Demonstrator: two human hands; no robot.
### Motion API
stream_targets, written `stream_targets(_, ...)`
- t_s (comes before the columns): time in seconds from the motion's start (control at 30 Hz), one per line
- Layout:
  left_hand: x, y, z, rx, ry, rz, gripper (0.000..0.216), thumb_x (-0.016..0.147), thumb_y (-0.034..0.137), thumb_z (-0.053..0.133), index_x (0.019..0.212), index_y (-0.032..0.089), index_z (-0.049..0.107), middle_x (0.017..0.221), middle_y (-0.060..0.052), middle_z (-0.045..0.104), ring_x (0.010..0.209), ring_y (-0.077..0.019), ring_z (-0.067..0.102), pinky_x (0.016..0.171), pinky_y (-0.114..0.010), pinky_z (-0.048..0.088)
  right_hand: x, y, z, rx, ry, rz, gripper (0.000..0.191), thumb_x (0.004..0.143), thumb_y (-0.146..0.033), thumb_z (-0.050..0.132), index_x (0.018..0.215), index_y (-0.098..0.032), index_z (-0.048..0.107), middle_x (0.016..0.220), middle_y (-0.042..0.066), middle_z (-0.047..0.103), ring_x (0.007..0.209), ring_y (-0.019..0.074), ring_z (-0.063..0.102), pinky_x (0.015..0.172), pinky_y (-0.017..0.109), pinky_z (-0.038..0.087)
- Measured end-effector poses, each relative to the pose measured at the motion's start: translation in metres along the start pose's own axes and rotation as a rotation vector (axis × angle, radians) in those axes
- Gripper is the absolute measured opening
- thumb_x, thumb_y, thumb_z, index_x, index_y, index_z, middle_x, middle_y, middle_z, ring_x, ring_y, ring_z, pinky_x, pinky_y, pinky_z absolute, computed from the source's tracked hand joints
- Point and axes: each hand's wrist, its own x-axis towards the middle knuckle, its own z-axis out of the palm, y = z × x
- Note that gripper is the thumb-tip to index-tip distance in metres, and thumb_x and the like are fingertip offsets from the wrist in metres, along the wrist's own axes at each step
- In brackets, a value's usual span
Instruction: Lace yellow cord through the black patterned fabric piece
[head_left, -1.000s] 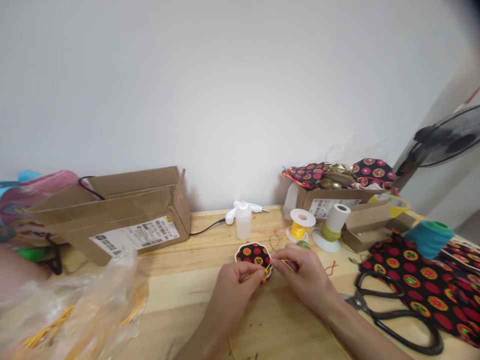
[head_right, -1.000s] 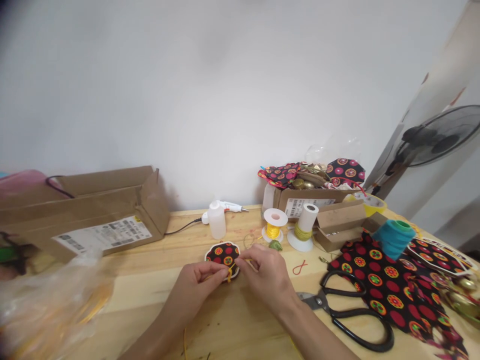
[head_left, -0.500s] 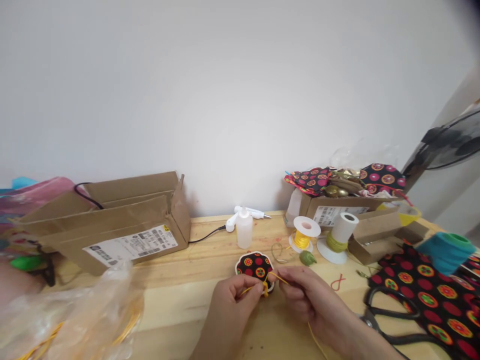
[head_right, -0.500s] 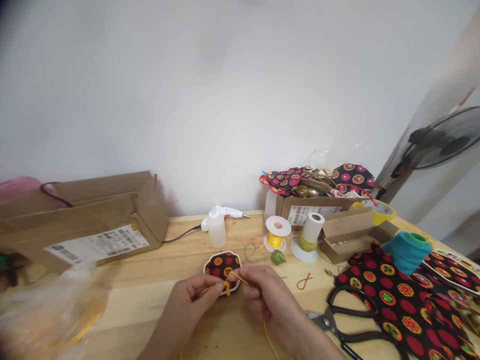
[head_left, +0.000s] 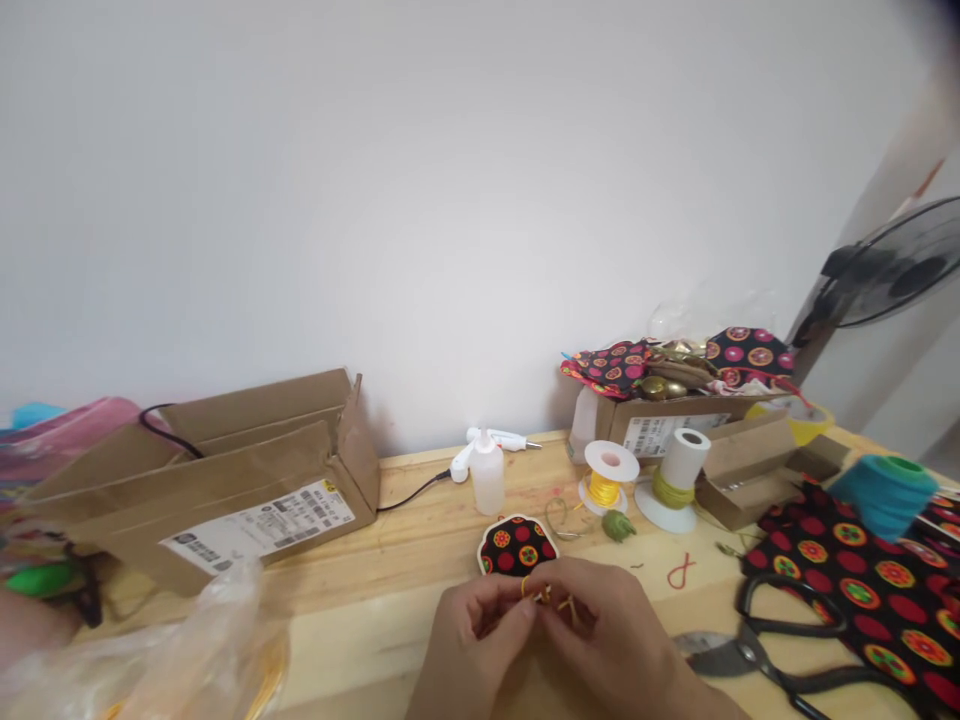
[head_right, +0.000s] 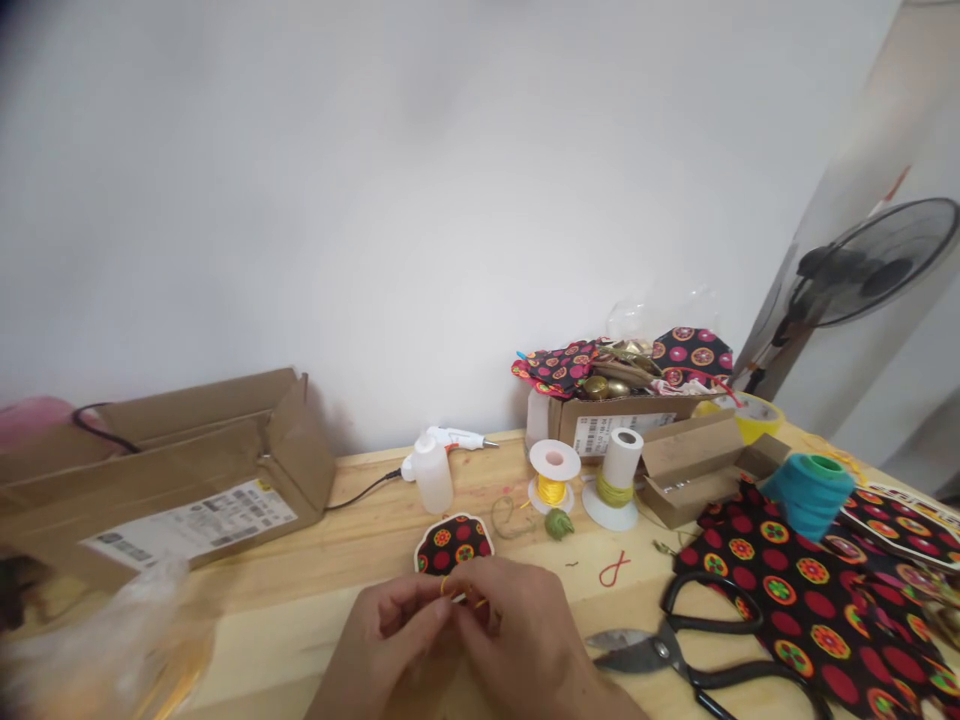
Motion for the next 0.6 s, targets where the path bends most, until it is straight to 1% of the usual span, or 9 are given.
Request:
stream_targets(0.1, 0.0003, 0.0001, 0.0017, 0.050, -0.024, 0.028, 0.019, 0.067, 0.025, 0.057, 0.076, 0.013, 0.068, 0.060, -0.002, 0.063, 0.064, -0.0159, 0.056, 0.059, -0.022, 0.041, 0.0020, 0.0026, -0.0026, -0.071, 0.026, -0.060, 0.022, 0.067, -0.009, 0.047, 0.076, -0.024, 0.059, 0.072, -0.001, 0.058, 0.062, 0.0106, 0.051, 0.053, 0.019, 0.035)
stream_targets(0.17, 0.0008, -0.0002, 0.0018, 0.087, 0.001, 0.055, 0.019, 0.068, 0.027, 0.055, 0.074, 0.013, 0.068, 0.057, -0.001, 0.061, 0.058, -0.0136, 0.053, 0.055, -0.020, 0.039, 0.0034, 0.0043, -0.0035, -0.112, 0.038, -0.076, 0.017, 0.070, -0.011, 0.049, 0.074, -0.024, 0.059, 0.073, -0.001, 0.056, 0.065, 0.0109, 0.052, 0.056, 0.019, 0.036)
stream_targets(0.23, 0.0013, -0.0001, 0.0010, 0.113, 0.037, 0.050, 0.021, 0.069, 0.030, 0.054, 0.069, 0.014, 0.067, 0.048, 0.002, 0.056, 0.046, -0.0101, 0.046, 0.046, -0.019, 0.035, 0.0046, 0.0058, -0.0043, -0.138, 0.051, -0.091, 0.013, 0.073, -0.015, 0.048, 0.071, -0.023, 0.059, 0.071, 0.000, 0.054, 0.065, 0.0108, 0.052, 0.057, 0.019, 0.037)
stream_targets(0.27, 0.0016, 0.0002, 0.0005, 0.114, 0.051, 0.054, 0.022, 0.069, 0.031, 0.054, 0.066, 0.014, 0.066, 0.047, 0.002, 0.054, 0.044, -0.0093, 0.044, 0.044, -0.018, 0.034, 0.0051, 0.0065, -0.0047, -0.142, 0.061, -0.098, 0.013, 0.075, -0.017, 0.047, 0.070, -0.022, 0.059, 0.070, 0.000, 0.053, 0.064, 0.0106, 0.051, 0.057, 0.019, 0.037)
stream_targets(0.33, 0.0022, 0.0016, -0.0007, 0.100, 0.074, 0.071, 0.022, 0.067, 0.033, 0.056, 0.061, 0.014, 0.065, 0.049, 0.002, 0.055, 0.046, -0.0099, 0.045, 0.045, -0.018, 0.035, 0.0061, 0.0071, -0.0054, -0.141, 0.079, -0.109, 0.013, 0.076, -0.018, 0.047, 0.069, -0.021, 0.058, 0.068, 0.000, 0.051, 0.063, 0.0103, 0.051, 0.056, 0.019, 0.037)
stream_targets(0.5, 0.0029, 0.0058, -0.0018, 0.080, 0.063, 0.081, 0.025, 0.062, 0.037, 0.060, 0.066, 0.014, 0.067, 0.056, -0.001, 0.063, 0.057, -0.0149, 0.054, 0.053, -0.021, 0.040, 0.0067, 0.0048, -0.0056, -0.173, 0.098, -0.144, 0.012, 0.073, -0.014, 0.049, 0.071, -0.022, 0.058, 0.070, 0.000, 0.052, 0.065, 0.0107, 0.050, 0.058, 0.019, 0.038)
stream_targets(0.6, 0.0031, 0.0055, -0.0013, 0.107, 0.056, 0.085, 0.025, 0.062, 0.038, 0.059, 0.062, 0.014, 0.066, 0.054, -0.001, 0.063, 0.056, -0.0149, 0.054, 0.053, -0.021, 0.040, 0.0062, 0.0031, -0.0054, -0.206, 0.104, -0.115, 0.011, 0.070, -0.014, 0.053, 0.072, -0.023, 0.059, 0.071, 0.000, 0.052, 0.064, 0.0114, 0.050, 0.057, 0.020, 0.038)
